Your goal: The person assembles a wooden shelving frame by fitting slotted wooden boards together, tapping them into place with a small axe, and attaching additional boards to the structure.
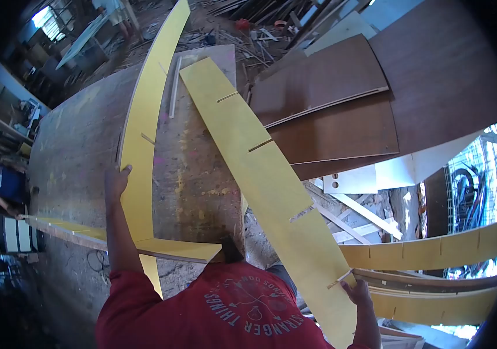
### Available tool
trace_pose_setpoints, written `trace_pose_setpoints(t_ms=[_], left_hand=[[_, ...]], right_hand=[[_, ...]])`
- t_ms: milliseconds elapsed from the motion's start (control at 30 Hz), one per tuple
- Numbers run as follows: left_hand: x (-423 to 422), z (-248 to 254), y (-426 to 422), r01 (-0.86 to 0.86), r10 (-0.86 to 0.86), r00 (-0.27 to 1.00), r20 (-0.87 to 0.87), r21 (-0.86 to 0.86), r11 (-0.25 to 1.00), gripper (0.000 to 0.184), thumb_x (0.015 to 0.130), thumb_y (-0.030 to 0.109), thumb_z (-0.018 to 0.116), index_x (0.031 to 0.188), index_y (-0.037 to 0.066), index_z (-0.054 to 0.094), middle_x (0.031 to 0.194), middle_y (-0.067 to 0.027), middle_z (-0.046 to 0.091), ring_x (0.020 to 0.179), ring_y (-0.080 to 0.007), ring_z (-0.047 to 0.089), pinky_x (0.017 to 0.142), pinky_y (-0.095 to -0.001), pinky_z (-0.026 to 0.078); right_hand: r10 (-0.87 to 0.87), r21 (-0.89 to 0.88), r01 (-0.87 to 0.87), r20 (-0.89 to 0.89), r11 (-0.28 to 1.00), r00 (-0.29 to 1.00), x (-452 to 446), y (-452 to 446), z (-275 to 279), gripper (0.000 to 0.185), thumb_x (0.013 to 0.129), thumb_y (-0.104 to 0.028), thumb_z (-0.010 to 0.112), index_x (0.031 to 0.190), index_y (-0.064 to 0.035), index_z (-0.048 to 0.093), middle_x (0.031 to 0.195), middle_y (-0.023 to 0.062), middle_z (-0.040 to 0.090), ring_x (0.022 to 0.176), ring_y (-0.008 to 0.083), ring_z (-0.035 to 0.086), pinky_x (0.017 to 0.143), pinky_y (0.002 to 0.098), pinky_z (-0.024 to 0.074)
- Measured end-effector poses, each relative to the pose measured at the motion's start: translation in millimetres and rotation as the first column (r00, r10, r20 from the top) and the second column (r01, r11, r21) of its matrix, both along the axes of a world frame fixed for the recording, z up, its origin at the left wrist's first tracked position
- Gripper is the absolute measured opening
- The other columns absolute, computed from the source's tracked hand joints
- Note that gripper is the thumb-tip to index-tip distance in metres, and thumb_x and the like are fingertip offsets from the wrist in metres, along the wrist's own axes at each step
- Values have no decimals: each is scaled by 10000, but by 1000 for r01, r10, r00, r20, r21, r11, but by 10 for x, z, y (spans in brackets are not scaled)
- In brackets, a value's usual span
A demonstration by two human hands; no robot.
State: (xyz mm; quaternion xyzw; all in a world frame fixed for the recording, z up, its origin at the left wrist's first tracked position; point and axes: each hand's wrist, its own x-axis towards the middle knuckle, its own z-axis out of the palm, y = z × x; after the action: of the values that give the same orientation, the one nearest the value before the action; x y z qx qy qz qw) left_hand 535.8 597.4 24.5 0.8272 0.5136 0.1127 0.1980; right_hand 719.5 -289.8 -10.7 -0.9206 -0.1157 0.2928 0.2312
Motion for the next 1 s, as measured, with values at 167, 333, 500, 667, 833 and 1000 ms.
trace_pose_setpoints(t_ms=[167,333,500,667,833,1000], left_hand=[[-27,274,-6,-66,70,994,82,-53,996,331,950,262,772,1075,-44,767,912,-256,766,832,-381,761,782,-464,545],[1,356,-7,-33,31,973,228,5,999,308,963,248,761,1101,-27,766,898,-230,774,808,-347,762,761,-437,542],[49,225,38,-1,-6,972,235,29,1000,301,963,256,758,1072,-24,771,889,-226,772,804,-346,766,742,-440,543],[145,227,-88,-30,28,995,98,21,999,333,971,260,764,1066,-60,763,872,-210,785,780,-231,756,729,-409,543],[223,66,-224,-23,24,997,73,-9,1000,332,971,289,745,1082,-22,785,870,-251,759,812,-396,761,751,-466,549],[96,-353,-157,-54,54,999,3,-50,997,382,971,335,738,1070,-32,781,892,-281,750,844,-443,747,768,-505,549]], right_hand=[[85,29,-90,128,996,988,193,308,-117,566,852,-391,879,1248,-31,694,1160,222,739,1092,433,716,926,504,568],[181,1,-181,4,983,983,688,1678,-196,575,839,-539,849,1175,-79,767,1052,195,786,995,391,761,869,490,590],[369,-94,-372,-49,923,928,1178,3209,-681,726,826,-744,746,1212,-130,772,1041,190,792,990,356,770,870,484,594],[562,-123,-555,33,823,826,1376,4815,-756,744,824,-741,754,1258,-136,745,1186,189,759,1120,384,725,1000,507,557],[544,60,-570,231,820,807,1225,5498,-628,820,874,-670,753,1416,-67,627,1431,220,626,1333,418,590,1141,513,461],[347,215,-471,437,856,830,1421,4532,-870,756,912,-558,774,1454,-61,601,1496,221,579,1436,392,503,1192,490,411]])
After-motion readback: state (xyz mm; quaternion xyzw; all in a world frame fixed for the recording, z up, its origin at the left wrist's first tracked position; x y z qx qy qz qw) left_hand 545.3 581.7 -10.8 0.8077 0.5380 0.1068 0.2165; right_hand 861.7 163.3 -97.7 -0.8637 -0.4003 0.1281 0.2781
